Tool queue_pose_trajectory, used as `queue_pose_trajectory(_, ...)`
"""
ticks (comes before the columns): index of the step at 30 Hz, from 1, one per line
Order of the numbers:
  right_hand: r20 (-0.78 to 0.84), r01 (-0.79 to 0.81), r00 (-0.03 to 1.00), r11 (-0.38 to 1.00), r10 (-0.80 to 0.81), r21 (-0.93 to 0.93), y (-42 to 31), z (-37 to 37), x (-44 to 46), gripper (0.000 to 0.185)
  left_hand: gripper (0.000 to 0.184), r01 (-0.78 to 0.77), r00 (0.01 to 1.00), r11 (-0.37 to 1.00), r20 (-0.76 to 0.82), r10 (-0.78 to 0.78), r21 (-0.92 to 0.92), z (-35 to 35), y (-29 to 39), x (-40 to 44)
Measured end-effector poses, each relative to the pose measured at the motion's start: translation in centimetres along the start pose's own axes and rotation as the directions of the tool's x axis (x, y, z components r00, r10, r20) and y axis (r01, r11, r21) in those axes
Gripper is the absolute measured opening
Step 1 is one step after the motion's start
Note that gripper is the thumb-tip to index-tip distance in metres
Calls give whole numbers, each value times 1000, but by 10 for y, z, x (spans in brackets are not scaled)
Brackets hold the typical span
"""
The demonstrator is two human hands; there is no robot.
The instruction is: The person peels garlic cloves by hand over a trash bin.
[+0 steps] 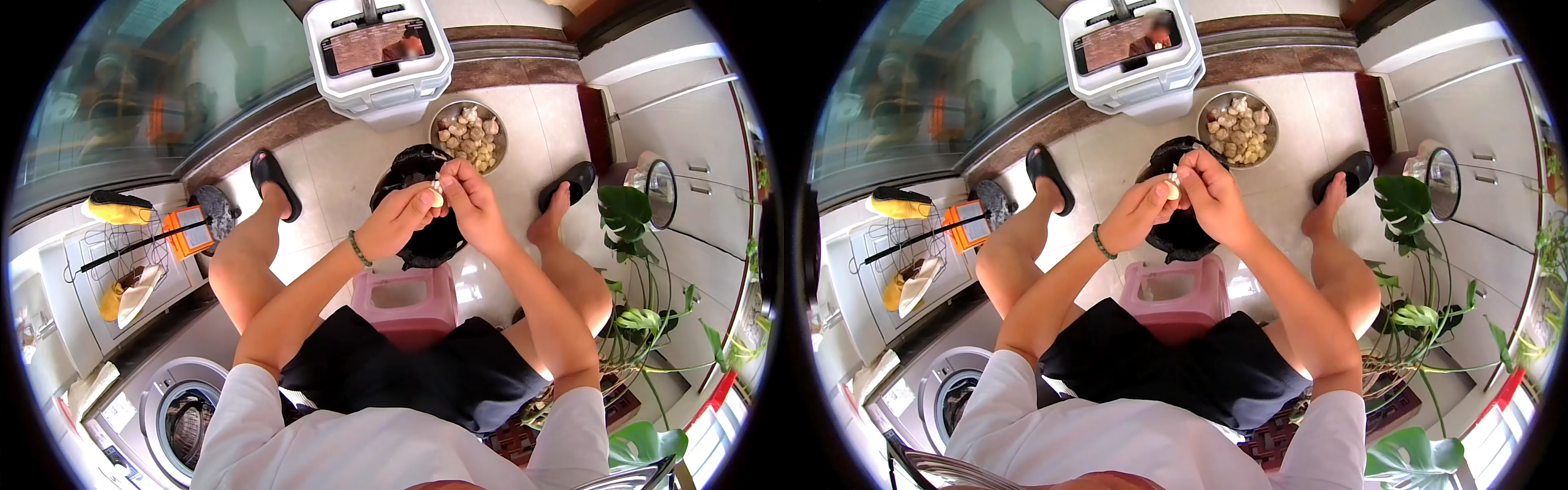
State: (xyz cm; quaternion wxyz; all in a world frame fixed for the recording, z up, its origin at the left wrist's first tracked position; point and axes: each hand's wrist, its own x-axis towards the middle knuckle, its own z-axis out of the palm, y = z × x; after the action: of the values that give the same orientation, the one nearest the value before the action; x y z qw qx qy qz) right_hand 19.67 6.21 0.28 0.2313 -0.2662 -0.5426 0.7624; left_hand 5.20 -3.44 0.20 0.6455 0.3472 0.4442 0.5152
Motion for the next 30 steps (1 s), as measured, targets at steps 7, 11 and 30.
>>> queue_pose_trajectory(7,-58,30,998,996,-25,79,-10,-10,3,8,29,-40,996,966,-71,60,255,-14,10,0)
queue_pose_trajectory(11,-26,15,1000,1000,-14,24,-10,-12,0,4,19,-122,967,890,-151,207,440,-21,20,-1)
queue_pose_trajectory(30,88,-40,996,994,31,104,1,-8,3,12,30,-280,822,266,87,563,922,-26,19,0)
